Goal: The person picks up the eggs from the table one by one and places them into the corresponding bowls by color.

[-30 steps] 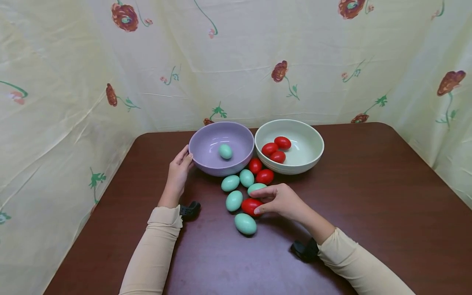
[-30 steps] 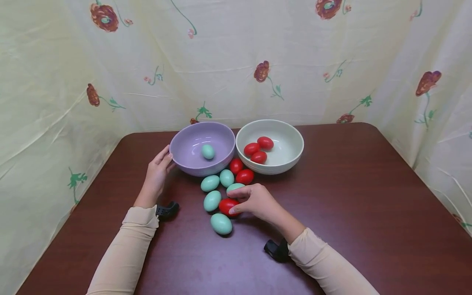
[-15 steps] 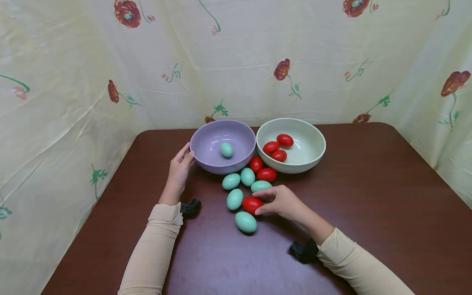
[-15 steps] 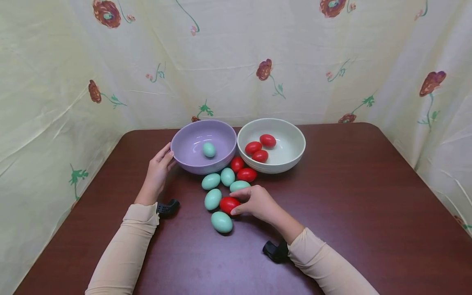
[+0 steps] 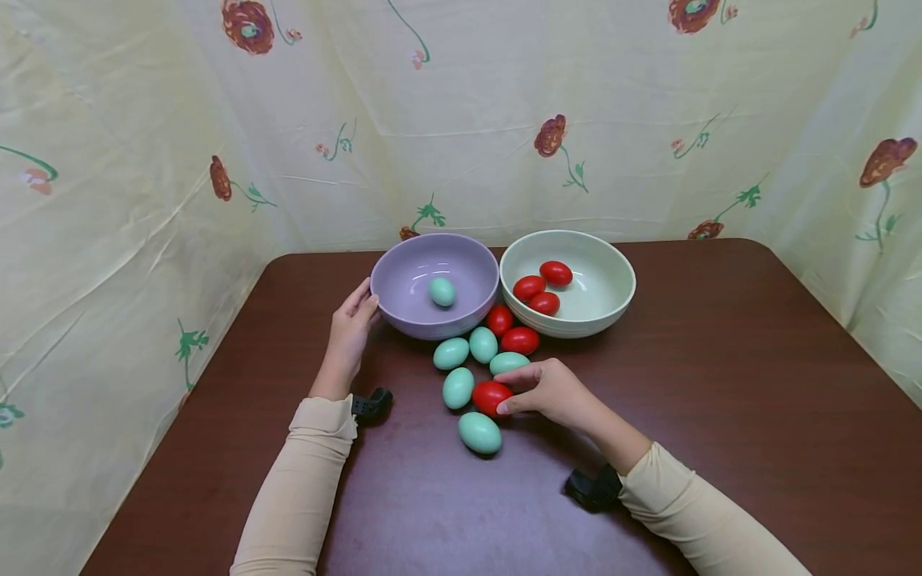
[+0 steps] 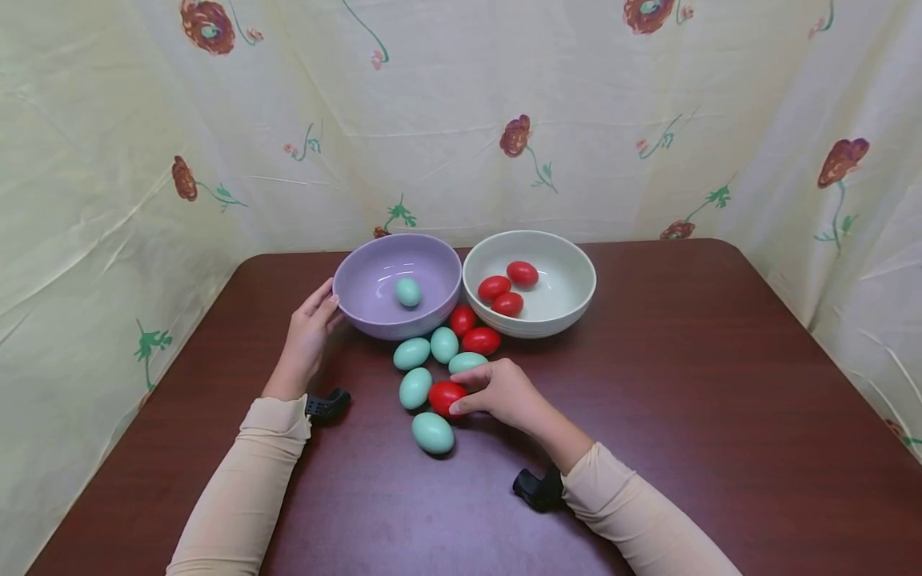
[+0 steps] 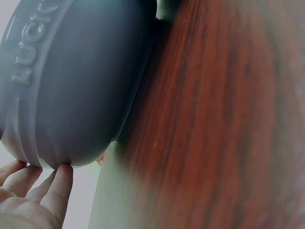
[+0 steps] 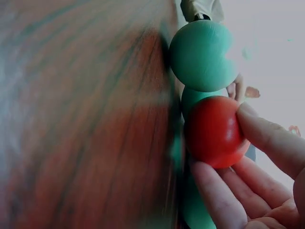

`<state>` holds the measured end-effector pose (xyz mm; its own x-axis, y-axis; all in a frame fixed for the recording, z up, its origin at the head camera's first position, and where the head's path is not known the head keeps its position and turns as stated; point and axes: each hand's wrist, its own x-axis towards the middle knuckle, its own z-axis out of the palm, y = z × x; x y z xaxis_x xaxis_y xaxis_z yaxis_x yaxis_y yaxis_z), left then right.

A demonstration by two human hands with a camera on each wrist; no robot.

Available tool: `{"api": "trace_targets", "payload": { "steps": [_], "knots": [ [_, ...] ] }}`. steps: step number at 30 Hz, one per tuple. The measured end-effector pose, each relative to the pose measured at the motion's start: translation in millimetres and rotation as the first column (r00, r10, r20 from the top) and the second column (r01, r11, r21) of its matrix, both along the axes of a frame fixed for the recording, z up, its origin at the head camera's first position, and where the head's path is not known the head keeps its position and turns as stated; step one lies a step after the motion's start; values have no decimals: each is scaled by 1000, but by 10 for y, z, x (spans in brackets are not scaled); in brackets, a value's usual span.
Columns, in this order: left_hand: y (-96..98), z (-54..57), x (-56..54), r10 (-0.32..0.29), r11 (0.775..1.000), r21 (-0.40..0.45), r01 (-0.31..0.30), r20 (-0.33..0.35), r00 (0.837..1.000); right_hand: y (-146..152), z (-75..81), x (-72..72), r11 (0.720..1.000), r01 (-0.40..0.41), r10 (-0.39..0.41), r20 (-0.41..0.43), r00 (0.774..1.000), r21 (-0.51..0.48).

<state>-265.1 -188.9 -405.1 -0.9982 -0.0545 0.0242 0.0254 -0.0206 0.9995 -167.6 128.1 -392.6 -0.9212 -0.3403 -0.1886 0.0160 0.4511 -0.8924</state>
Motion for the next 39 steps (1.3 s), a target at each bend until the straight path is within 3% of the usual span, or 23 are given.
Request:
{"api": "trace_targets", "payload": {
  "steps": [39],
  "knots": [
    [0,1,8,5,1000,-5,-5,0,1000,147,156,-46,993,82,-80,30,996,-85]
  ]
}}
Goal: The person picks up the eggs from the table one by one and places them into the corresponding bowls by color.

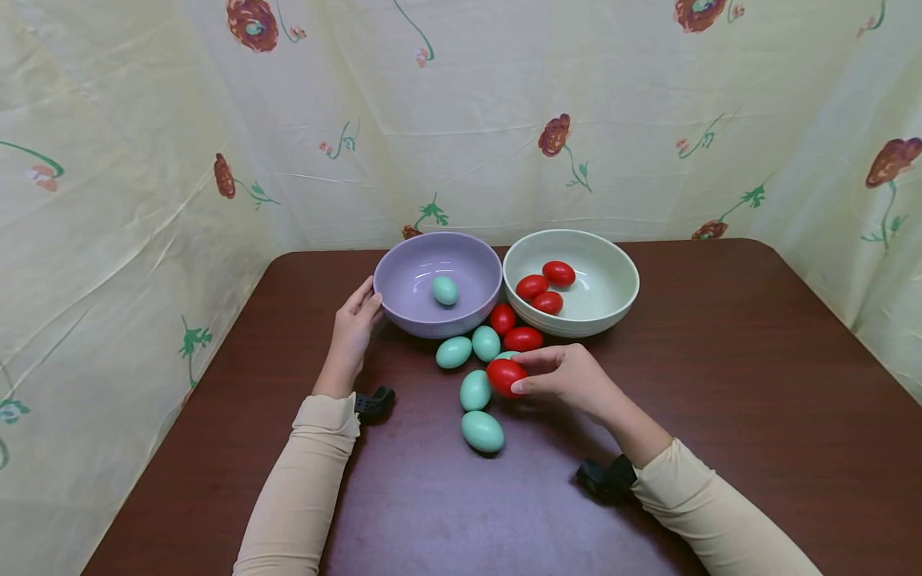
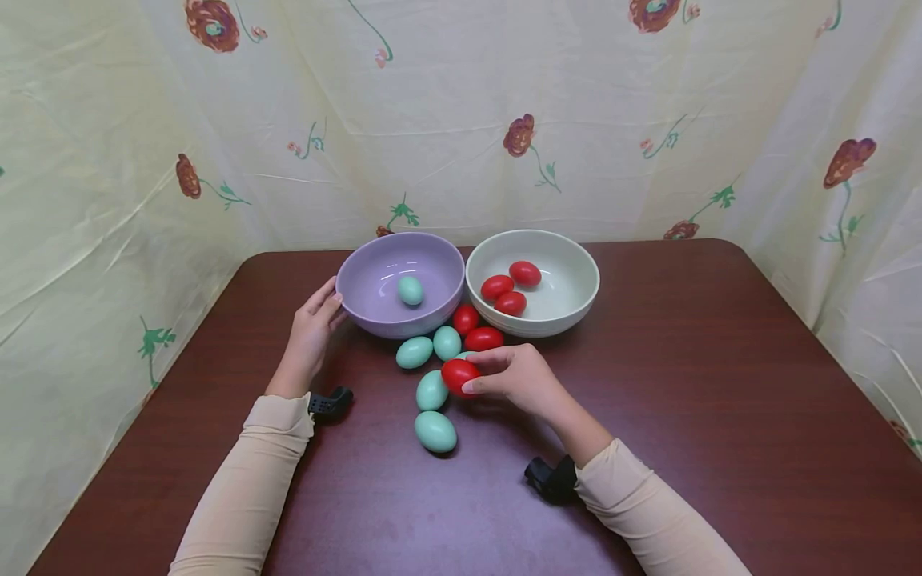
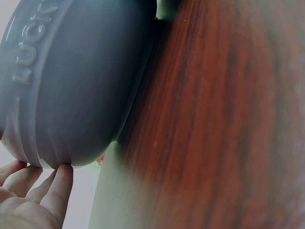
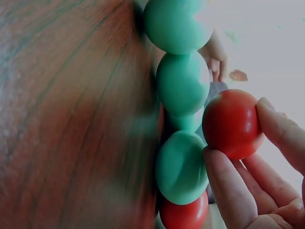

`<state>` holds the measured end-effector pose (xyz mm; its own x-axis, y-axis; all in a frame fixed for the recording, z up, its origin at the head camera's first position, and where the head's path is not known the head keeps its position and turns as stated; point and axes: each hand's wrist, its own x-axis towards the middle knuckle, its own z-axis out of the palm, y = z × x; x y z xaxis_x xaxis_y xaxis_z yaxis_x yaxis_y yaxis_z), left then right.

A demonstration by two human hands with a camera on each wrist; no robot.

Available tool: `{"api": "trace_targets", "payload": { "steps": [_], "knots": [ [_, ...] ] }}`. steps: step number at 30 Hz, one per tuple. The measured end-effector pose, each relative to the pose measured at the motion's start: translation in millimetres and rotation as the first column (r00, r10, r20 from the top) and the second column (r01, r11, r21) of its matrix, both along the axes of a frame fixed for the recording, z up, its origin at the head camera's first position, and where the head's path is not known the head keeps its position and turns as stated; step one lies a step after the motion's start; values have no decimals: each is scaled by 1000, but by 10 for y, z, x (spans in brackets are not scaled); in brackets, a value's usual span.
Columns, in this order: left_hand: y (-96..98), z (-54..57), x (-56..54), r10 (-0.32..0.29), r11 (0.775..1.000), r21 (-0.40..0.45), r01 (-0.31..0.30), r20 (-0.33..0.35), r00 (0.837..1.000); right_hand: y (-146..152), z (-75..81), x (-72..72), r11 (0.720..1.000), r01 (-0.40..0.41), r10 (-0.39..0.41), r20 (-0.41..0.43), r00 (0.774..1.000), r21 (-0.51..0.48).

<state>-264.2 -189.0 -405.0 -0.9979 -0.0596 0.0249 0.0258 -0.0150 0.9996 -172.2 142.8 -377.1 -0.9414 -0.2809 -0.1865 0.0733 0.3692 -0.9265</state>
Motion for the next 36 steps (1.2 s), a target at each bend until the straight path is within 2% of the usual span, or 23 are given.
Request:
{"api": "trace_targets", "payload": {
  "steps": [10,19,36],
  "knots": [
    [2,0,-1,-2,1000,2,2,8,1000,30,56,-4,1000,13,-13,-19,1000,-7],
    [-7,-9,-8,-3,1000,-3,3,8,1000,145,170,-46,998,62,-62,-68,996,7],
    [-6,-13,-14,-6,1000,3,6,3,1000,386,421,-192,985,117,-101,-126,987,124]
  ]
}}
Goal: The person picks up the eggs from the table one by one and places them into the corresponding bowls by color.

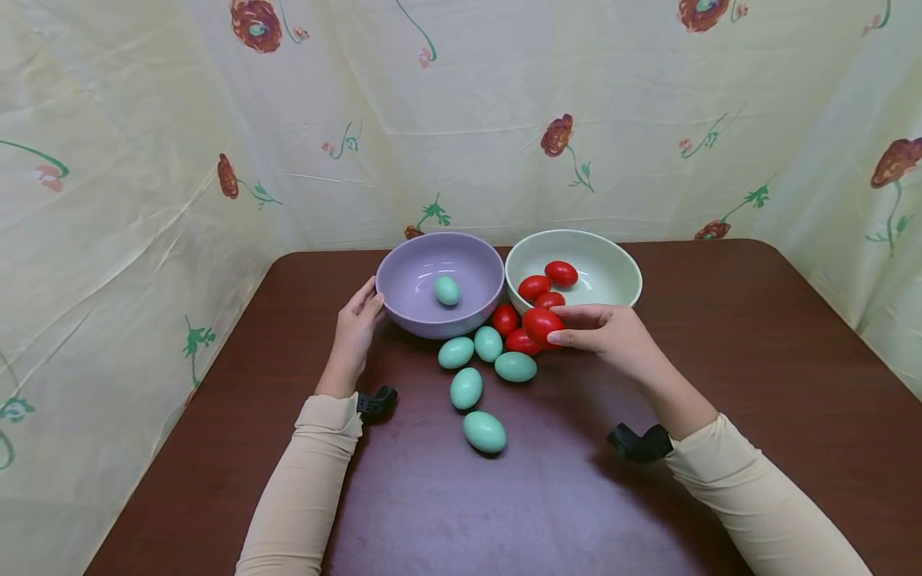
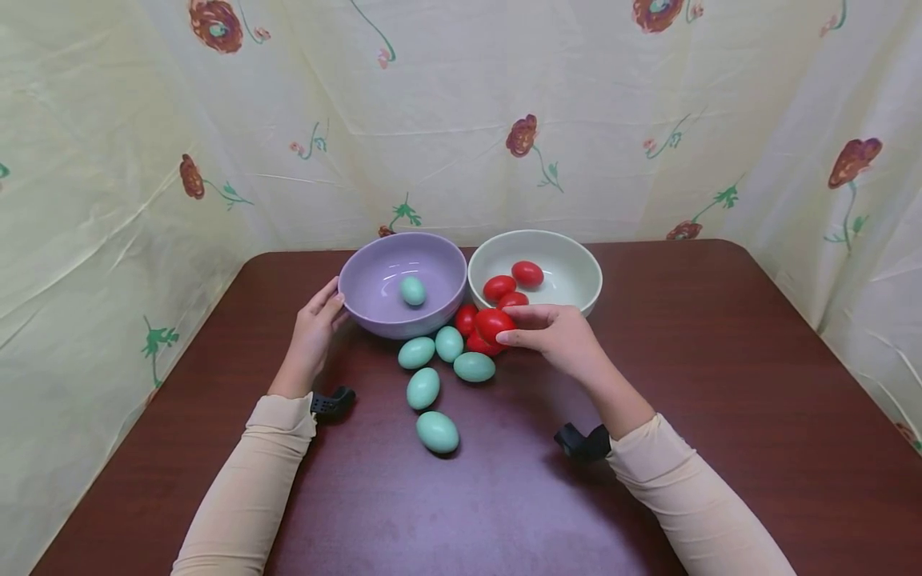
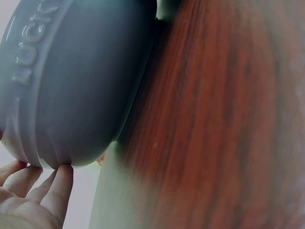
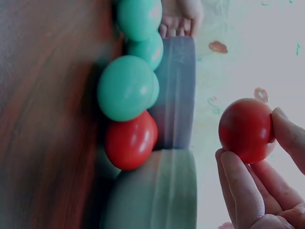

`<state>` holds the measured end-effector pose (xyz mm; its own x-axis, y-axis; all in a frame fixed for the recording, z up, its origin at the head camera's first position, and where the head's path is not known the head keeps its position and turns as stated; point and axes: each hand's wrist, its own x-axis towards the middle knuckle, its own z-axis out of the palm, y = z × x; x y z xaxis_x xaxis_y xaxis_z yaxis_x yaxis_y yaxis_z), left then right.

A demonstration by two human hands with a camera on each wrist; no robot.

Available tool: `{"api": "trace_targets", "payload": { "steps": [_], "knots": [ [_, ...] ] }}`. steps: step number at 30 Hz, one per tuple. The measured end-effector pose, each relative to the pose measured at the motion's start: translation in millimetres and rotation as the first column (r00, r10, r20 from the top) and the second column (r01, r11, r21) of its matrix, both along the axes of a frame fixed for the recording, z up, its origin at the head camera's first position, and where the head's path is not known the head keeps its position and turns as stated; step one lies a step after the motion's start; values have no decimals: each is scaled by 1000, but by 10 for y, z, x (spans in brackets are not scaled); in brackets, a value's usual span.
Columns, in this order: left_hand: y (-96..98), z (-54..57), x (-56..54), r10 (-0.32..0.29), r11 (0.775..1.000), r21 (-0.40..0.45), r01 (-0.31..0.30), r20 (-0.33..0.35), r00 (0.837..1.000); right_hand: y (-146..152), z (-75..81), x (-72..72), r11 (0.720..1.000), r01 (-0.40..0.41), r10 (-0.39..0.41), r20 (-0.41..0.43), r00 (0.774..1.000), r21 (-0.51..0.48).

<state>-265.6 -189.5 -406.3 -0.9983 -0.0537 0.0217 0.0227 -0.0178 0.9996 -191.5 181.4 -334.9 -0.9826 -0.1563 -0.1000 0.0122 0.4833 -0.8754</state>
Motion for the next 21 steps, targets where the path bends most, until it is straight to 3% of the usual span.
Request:
{"api": "trace_targets", "payload": {
  "steps": [21],
  "knots": [
    [-3,-8,-8,12,1000,-4,-12,17,1000,177,236,-212,997,55,-56,28,998,46]
  ]
}}
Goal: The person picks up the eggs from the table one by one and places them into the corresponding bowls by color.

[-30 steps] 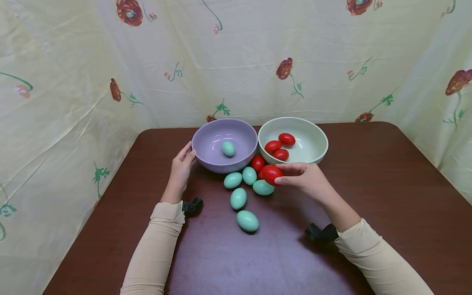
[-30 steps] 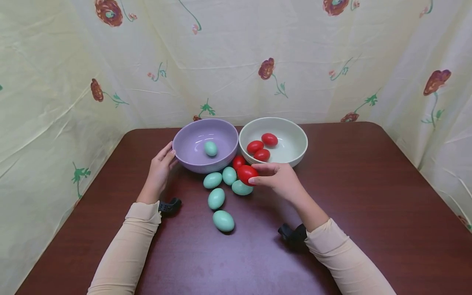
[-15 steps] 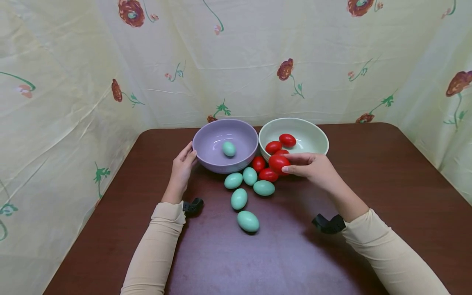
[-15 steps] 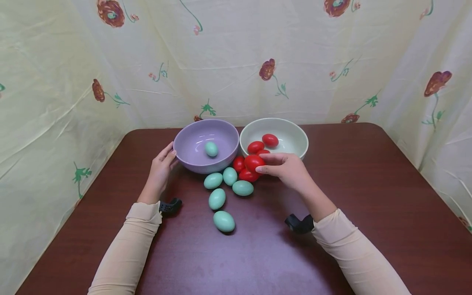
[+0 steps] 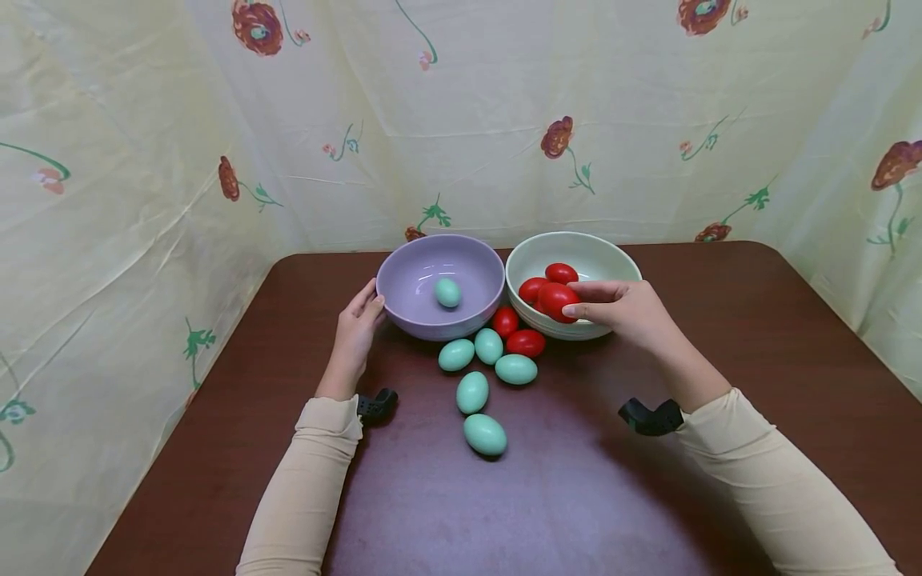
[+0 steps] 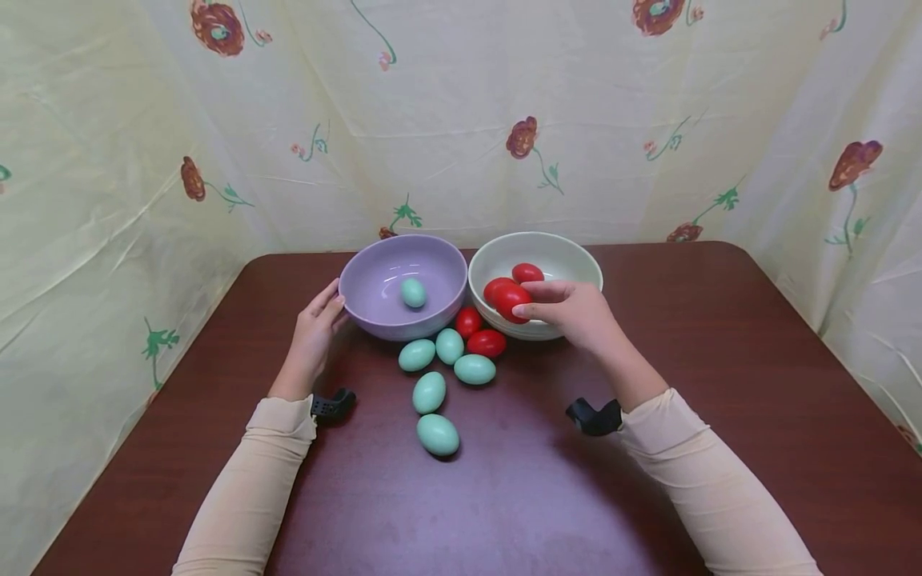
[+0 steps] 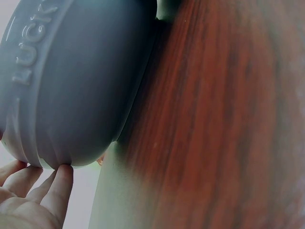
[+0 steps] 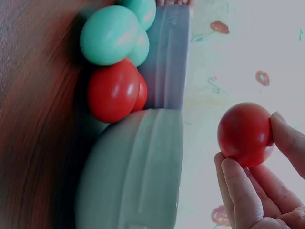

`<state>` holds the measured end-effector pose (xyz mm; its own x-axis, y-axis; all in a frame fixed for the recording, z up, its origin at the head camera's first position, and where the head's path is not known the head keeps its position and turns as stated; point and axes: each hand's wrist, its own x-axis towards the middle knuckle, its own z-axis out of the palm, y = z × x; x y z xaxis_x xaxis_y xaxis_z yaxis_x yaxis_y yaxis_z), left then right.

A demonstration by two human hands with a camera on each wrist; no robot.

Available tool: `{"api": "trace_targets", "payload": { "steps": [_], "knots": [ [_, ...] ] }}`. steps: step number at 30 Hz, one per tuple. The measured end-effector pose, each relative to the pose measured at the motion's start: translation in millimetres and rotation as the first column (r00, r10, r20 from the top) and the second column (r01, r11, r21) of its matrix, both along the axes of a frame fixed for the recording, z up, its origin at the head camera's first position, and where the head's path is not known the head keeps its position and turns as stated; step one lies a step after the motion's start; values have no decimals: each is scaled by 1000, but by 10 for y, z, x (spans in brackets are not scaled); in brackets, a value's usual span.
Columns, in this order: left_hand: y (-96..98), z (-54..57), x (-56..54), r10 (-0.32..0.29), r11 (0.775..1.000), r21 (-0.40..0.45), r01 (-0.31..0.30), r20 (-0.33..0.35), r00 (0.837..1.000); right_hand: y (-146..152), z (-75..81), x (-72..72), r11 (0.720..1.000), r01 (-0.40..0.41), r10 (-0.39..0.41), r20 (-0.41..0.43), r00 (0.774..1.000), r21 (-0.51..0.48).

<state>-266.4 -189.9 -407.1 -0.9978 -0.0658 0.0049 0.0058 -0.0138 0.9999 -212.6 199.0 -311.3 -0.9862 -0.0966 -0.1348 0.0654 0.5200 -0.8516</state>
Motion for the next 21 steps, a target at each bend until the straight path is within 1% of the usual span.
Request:
{"api": "trace_targets", "payload": {
  "steps": [10,17,21],
  "knots": [
    [3,4,5,2,1000,-14,-2,-8,1000,51,34,-130,999,51,-51,3,999,-18],
    [1,0,11,5,1000,-4,-5,-3,1000,109,-2,-246,998,67,-68,14,998,9],
    [3,0,16,2,1000,4,-2,-10,1000,133,-48,-305,997,74,-73,34,997,-34]
  ]
}}
